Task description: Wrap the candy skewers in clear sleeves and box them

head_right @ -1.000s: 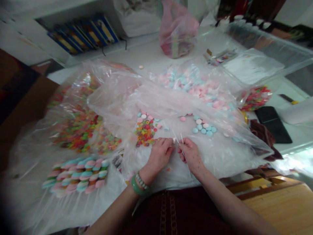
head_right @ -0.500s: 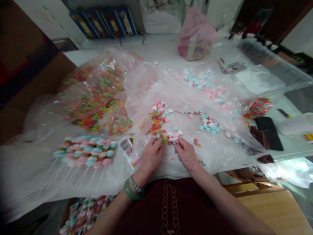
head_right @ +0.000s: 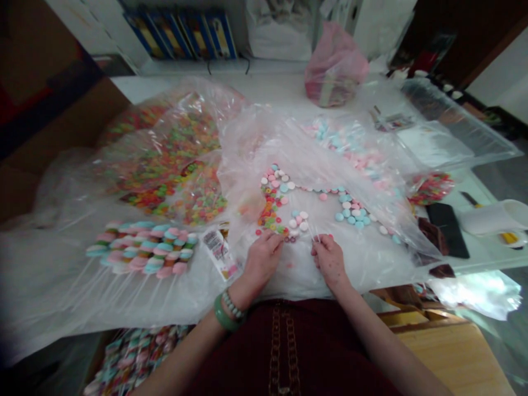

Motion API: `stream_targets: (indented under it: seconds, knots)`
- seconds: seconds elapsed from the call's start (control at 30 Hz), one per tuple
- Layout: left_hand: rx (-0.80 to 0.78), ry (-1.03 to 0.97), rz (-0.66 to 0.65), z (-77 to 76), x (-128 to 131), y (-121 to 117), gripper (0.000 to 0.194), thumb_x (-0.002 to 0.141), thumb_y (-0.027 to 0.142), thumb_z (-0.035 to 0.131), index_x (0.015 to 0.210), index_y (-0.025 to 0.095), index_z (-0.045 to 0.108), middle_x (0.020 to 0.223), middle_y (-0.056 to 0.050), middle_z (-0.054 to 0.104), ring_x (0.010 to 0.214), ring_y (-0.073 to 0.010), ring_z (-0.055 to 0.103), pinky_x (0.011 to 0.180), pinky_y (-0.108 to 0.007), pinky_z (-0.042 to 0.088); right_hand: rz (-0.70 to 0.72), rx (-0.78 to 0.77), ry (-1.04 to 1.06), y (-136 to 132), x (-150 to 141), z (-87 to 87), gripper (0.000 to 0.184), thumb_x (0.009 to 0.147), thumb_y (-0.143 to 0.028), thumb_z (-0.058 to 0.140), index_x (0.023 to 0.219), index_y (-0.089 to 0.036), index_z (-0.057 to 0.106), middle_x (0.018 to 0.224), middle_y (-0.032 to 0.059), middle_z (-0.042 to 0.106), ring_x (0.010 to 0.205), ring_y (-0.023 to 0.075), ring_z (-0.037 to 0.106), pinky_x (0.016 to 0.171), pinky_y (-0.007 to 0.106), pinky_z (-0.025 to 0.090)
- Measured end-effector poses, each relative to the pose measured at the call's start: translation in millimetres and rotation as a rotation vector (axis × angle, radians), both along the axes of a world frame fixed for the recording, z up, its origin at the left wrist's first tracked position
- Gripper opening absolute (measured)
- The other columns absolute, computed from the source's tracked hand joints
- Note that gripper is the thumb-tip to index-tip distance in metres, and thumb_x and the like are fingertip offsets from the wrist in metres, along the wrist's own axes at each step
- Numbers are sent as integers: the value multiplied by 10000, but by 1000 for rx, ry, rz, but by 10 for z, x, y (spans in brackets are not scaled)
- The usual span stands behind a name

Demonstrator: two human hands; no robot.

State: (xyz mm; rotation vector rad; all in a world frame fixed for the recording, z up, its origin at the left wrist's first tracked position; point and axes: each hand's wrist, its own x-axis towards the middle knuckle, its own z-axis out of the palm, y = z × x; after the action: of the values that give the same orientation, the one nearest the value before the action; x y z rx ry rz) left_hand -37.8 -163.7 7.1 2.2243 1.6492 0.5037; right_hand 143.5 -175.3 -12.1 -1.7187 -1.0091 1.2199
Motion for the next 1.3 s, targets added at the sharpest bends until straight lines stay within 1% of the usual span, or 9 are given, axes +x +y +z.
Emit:
stream_targets:
  seconds: [0.1,0.2,0.43,0.63,0.77,0.9,1.07,1.2,1.3]
  knots:
    - [6,50,-93,2,215,64,208,918,203,419,1016,205,603,912,-48,575,801,-169,543,700,-273,437,-72,-72,212,12,20,8,222,722,-405,583,785,-201,521,548,-73,499,339,55,335,309,168,188]
    - [34,118,-114,-21,372,127,244,903,178,426,1107,190,560,979,-78,560,817,-199,540,688,-311,442,-59,-65,260,40,27,41,220,734,-397,593,781,-195,520,554,-72,500,337,44,336,301,156,188]
    - [-12,73,-186,-108,341,-126,149,878,141,440,909,186,579,906,-61,547,792,-183,537,724,-305,469,-48,-40,243,27,33,47,179,748,-363,575,755,-192,519,540,-68,484,345,46,351,299,156,217]
    - [-115,49,97,-7,-29,-144,266,838,131,493,1095,159,557,924,-74,581,833,-201,574,750,-317,482,-29,-62,254,37,76,31,156,752,-349,556,756,-195,531,560,-65,495,341,43,356,294,156,210]
    - [-110,1,147,35,-19,75,281,846,276,559,1113,191,585,1022,-82,586,854,-201,586,743,-311,478,-35,-57,263,44,72,40,149,747,-342,558,751,-195,534,552,-70,496,336,43,357,297,160,214]
    - [-69,29,124,-30,95,336,161,871,237,497,935,197,639,922,-60,594,803,-188,571,724,-306,461,-59,-71,322,36,86,74,163,728,-343,582,758,-193,528,549,-72,505,327,40,352,295,157,198]
    - [-14,-252,188,-74,18,470,111,812,212,540,852,178,638,856,-36,614,827,-172,561,765,-294,458,-158,-20,349,47,310,172,171,722,-343,596,785,-194,540,568,-66,524,330,37,352,296,159,188]
    - [-153,-529,254,20,0,434,187,806,249,524,919,184,659,718,14,610,630,-125,535,619,-242,455,-263,40,317,118,621,227,195,691,-343,616,789,-194,536,551,-66,520,336,40,354,304,165,192]
    - [-235,-628,189,77,201,369,207,791,278,547,915,190,688,697,15,611,596,-115,526,567,-227,439,-295,45,312,130,753,256,197,681,-338,620,779,-193,529,536,-72,505,331,38,351,305,167,195]
